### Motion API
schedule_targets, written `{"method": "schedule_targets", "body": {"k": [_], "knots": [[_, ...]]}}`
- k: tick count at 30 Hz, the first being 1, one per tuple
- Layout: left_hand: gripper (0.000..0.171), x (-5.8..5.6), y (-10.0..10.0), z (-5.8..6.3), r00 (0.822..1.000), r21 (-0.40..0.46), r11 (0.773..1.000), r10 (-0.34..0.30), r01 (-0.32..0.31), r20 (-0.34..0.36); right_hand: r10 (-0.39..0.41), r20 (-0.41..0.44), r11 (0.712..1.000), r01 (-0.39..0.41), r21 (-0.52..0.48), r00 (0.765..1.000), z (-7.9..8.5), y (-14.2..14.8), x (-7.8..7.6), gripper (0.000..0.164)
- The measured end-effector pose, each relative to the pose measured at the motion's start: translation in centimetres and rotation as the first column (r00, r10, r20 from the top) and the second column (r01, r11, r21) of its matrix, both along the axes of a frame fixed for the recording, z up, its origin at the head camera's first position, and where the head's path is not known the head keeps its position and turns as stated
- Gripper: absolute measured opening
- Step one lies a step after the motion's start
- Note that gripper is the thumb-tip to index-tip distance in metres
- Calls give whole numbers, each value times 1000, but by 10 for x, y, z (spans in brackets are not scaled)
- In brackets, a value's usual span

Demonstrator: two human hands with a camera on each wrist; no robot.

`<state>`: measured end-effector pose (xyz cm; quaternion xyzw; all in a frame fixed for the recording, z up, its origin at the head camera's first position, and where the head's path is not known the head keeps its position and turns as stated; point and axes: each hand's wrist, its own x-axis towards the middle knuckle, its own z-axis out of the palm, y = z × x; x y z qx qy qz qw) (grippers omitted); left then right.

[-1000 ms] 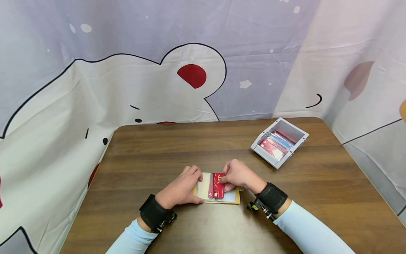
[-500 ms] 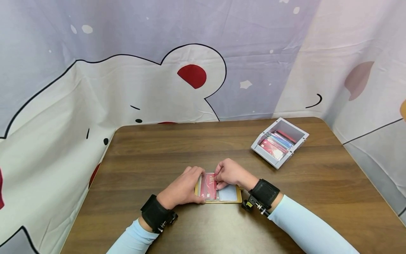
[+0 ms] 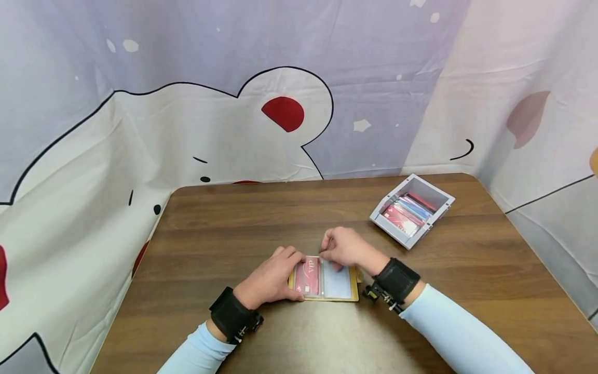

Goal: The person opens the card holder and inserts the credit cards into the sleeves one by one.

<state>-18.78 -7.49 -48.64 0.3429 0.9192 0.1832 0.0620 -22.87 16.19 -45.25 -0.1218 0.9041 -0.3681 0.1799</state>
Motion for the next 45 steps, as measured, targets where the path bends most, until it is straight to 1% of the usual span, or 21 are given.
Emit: {"method": "schedule_targets", "body": {"k": [1,2,4,6,7,8,9,11,13,14,18,20,23,27,30,34,38,40,42,44,45], "knots": [[79,0,0,0,1000,-7,1000,4,-4,8,3,-90,998,3,67,996,6,10,-4,14],[80,1,1,-1,1000,-9,1000,10,-10,18,-6,-176,992,28,125,984,13,20,-8,12],[81,1,0,-1,1000,-4,1000,16,-16,24,-21,-335,970,100,220,942,28,45,-18,8],[82,1,-2,-2,1000,6,1000,15,-15,20,-58,-433,933,203,298,899,43,68,-26,3],[82,1,-3,-3,1000,9,1000,14,-15,18,-79,-454,907,253,337,888,48,79,-30,4],[82,1,-3,-3,1000,12,1000,16,-16,17,-99,-456,882,291,372,884,52,89,-34,8],[82,1,-4,-3,1000,12,1000,15,-15,15,-111,-450,861,312,402,886,54,98,-38,13],[83,0,-4,-4,1000,9,1000,17,-17,17,-125,-415,820,329,469,901,51,115,-46,24],[83,0,-4,-4,1000,3,1000,17,-17,20,-114,-394,801,320,507,912,44,130,-51,32],[83,0,-3,-4,1000,0,1000,17,-17,22,-111,-388,795,316,518,915,39,136,-54,32],[84,-1,-1,-3,1000,-3,1000,11,-11,29,-96,-398,774,320,547,912,22,157,-59,32],[84,-1,-1,-3,999,-3,1000,11,-11,33,-100,-392,776,318,545,915,17,163,-61,37],[84,0,-1,-2,999,-2,1000,15,-15,39,-108,-386,794,313,521,916,16,169,-64,42],[86,0,-1,-1,999,4,1000,20,-20,43,-125,-371,817,307,488,920,20,174,-68,41],[87,1,-2,0,999,6,1000,17,-17,40,-146,-350,831,307,463,925,25,176,-70,34],[87,0,-2,0,999,-7,1000,10,-10,35,-177,-319,861,304,408,931,40,174,-68,21],[86,0,-2,-1,999,-25,1000,15,-14,38,-176,-319,877,296,380,931,67,158,-60,11],[85,0,-2,-1,999,-24,1000,18,-17,38,-155,-341,878,288,383,927,80,144,-54,11],[84,0,-2,-2,999,-18,1000,19,-18,35,-116,-367,886,263,382,923,89,129,-48,12],[82,-1,-2,-2,999,-10,1000,19,-19,30,-52,-390,902,210,376,919,92,114,-42,9],[82,-1,-2,-3,999,-5,1000,20,-20,27,-4,-408,913,170,371,913,91,107,-40,6]]}}
